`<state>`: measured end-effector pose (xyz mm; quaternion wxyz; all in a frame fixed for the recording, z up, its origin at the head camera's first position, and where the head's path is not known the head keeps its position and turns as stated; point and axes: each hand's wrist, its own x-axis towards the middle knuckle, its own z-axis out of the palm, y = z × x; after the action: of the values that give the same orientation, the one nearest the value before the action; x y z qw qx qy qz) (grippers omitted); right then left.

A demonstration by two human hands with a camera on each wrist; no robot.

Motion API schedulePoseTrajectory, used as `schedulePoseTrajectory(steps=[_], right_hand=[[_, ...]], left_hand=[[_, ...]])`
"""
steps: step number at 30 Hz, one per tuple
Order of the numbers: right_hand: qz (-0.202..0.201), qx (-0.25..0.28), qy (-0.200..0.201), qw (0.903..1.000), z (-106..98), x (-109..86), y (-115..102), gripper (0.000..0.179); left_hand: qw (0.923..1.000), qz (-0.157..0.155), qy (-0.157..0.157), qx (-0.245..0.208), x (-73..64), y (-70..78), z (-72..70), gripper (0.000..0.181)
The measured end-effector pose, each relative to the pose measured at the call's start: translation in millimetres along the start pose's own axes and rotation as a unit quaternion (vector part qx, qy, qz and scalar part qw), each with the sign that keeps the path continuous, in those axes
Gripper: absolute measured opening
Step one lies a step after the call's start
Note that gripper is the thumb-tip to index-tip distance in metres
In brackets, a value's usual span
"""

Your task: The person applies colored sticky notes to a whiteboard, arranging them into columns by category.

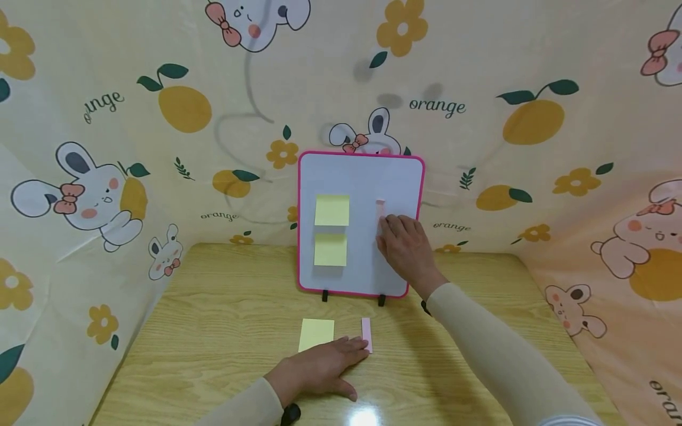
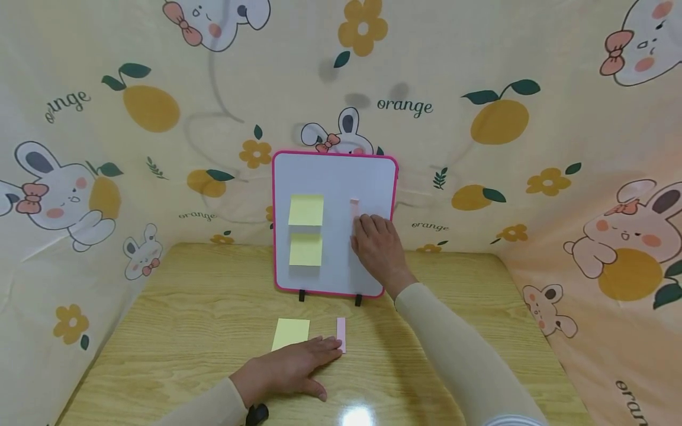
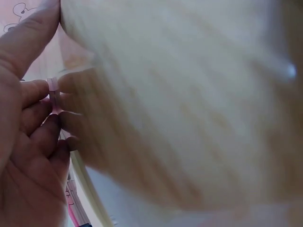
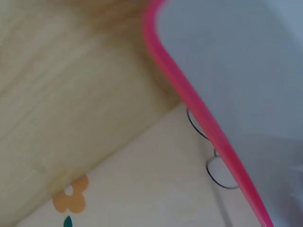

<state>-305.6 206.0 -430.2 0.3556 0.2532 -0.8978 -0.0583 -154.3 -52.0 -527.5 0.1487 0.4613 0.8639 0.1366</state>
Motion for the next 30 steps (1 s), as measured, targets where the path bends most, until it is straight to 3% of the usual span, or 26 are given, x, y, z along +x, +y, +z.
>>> schedulePoseTrajectory(steps=[4,9,15,18,22,25,27,30], right_hand=[[-0.003,-0.020,-0.012,0.9997,3,-8.1,-3,0.054],[-0.002,-0.029,-0.034,0.9990,5,-13.7,-3,0.061],[-0.009,-0.050,-0.056,0.9972,5,-18.5,-6,0.067],[-0.011,-0.051,-0.051,0.9973,6,-20.4,-6,0.067],[-0.014,-0.056,-0.046,0.9973,6,-21.9,-5,0.068],[-0.014,-0.061,-0.056,0.9965,5,-21.5,-5,0.069],[-0.013,-0.065,-0.065,0.9957,4,-20.7,-5,0.070],[-0.011,-0.065,-0.084,0.9943,4,-19.6,-6,0.070]], left_hand=[[0.9975,0.023,0.018,0.065,3.1,0.4,-5.5,0.079],[0.9854,0.059,0.054,0.150,14.2,0.5,-12.5,0.055],[0.9778,0.058,0.079,0.185,22.3,4.3,-18.9,0.033],[0.9738,0.041,0.098,0.201,29.0,7.5,-32.4,0.031],[0.9634,-0.002,0.166,0.210,44.9,7.0,-75.4,0.028],[0.9457,-0.022,0.215,0.243,58.0,3.1,-120.6,0.032],[0.9335,-0.036,0.224,0.278,65.6,-0.1,-149.6,0.038],[0.9247,-0.064,0.192,0.322,76.0,-7.8,-182.7,0.048]])
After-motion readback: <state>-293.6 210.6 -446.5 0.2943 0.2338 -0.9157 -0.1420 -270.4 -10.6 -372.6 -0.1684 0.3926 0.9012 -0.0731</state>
